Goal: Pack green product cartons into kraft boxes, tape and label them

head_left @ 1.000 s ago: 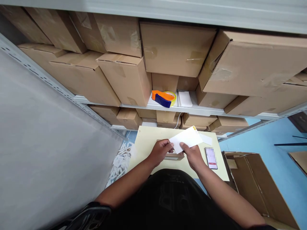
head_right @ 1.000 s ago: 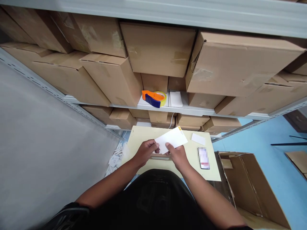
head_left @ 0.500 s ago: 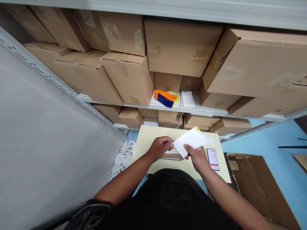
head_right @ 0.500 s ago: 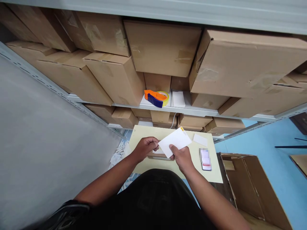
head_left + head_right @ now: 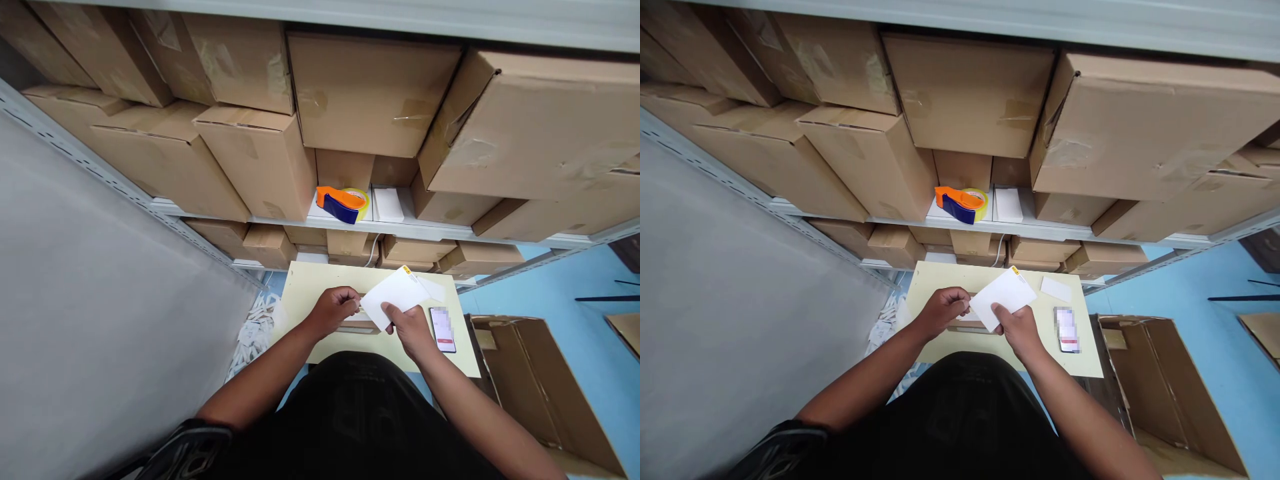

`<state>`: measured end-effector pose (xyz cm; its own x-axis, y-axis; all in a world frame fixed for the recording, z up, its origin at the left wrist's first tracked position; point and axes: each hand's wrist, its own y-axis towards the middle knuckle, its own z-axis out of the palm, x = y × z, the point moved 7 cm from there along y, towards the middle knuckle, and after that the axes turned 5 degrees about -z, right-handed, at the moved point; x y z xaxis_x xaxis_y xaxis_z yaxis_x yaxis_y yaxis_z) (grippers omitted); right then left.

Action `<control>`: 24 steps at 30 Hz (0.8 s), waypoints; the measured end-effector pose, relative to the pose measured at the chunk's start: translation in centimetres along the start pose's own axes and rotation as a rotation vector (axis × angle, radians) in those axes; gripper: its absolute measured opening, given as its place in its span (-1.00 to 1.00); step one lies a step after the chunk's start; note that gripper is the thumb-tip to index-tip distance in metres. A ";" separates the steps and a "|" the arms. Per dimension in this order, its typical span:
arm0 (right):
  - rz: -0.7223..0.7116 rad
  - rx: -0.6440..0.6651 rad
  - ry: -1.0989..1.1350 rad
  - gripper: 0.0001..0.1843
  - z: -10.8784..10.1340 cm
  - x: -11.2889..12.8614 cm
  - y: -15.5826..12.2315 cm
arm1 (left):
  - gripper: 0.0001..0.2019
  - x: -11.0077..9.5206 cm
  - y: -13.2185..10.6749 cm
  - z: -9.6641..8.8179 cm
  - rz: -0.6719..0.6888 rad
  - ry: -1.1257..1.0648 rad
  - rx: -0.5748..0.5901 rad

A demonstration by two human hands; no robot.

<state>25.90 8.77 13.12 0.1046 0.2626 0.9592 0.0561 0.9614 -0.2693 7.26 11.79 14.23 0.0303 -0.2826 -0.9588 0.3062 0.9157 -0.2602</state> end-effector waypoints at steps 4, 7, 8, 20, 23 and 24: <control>0.112 0.066 0.099 -0.64 0.6 -1.8 0.7 | -0.88 0.0 0.2 0.6 0.001 -0.087 0.044; 0.121 0.010 0.071 -0.57 -0.1 -3.1 1.5 | -0.88 0.2 0.4 0.8 -0.002 -0.107 0.011; 0.062 -0.069 0.028 -0.55 -0.8 -3.0 1.7 | -0.88 0.3 0.4 0.7 -0.008 -0.103 -0.010; -0.721 0.122 -0.467 -0.90 2.9 4.8 -1.8 | -0.85 0.0 -0.2 1.6 0.010 -0.021 -0.018; -0.681 0.111 -0.468 -0.90 3.1 4.6 -1.7 | -0.85 0.1 -0.4 1.6 0.004 -0.039 0.000; -0.667 0.113 -0.461 -0.90 3.2 4.4 -1.7 | -0.86 0.2 -0.5 1.6 0.000 -0.045 -0.003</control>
<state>23.10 8.59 18.11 -0.3360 -0.3835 0.8603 -0.1405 0.9235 0.3568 8.61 10.87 14.31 0.0732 -0.2953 -0.9526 0.3032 0.9165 -0.2608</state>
